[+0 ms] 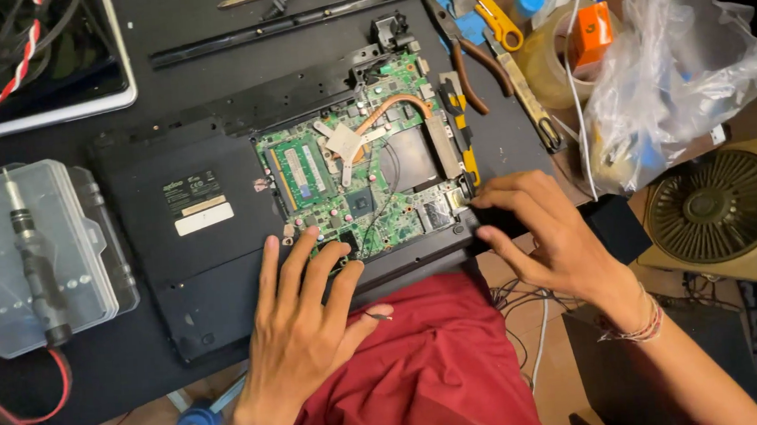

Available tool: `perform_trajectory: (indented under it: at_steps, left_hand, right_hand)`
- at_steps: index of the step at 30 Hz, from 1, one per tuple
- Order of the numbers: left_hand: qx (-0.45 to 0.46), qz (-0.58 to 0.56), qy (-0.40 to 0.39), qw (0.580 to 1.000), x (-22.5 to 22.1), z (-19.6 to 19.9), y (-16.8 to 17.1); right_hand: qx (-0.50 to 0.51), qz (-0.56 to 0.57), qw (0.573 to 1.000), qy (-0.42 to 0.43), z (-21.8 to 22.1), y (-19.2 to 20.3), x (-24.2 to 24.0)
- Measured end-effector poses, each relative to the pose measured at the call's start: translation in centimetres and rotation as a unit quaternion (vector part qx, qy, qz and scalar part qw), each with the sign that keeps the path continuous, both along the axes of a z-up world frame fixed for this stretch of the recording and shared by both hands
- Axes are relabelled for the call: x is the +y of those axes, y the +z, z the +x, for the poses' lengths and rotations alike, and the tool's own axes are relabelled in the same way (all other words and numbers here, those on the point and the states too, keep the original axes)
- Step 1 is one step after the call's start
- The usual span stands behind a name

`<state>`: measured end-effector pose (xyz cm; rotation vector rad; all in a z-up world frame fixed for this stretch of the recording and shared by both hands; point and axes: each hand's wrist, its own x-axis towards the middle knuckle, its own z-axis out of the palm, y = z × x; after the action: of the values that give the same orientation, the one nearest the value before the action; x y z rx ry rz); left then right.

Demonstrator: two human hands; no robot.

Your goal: Reassembling the internal components of a laptop, including fitting the motherboard and connecting cables.

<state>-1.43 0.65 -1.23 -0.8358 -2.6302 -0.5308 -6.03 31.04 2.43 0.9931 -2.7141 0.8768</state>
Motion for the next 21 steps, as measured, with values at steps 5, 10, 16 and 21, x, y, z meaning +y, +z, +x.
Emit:
perform_trajectory:
  at_steps: [5,10,16,21]
  left_hand:
    - [-0.007,0.008,0.014,1.0,1.4,-0.2,0.5]
    - [0.007,0.009,0.014,1.0,2.8,-0.4,0.5]
    - [0.007,0.023,0.035,0.999,3.4,-0.3,-0.2]
    - [0.034,0.018,0.037,0.999,4.1,-0.9,0.1]
  right_hand:
    - [-0.045,-0.023,0.998,-0.045,1.1,-1.0,-0.1]
    - [-0.093,-0.04,0.991,-0.088,1.0,-1.7,0.5]
    - [-0.116,-0.044,0.988,-0.09,0.7,-2.2,0.7]
    - [-0.199,-0.087,0.962,-0.163,0.6,-1.9,0.1]
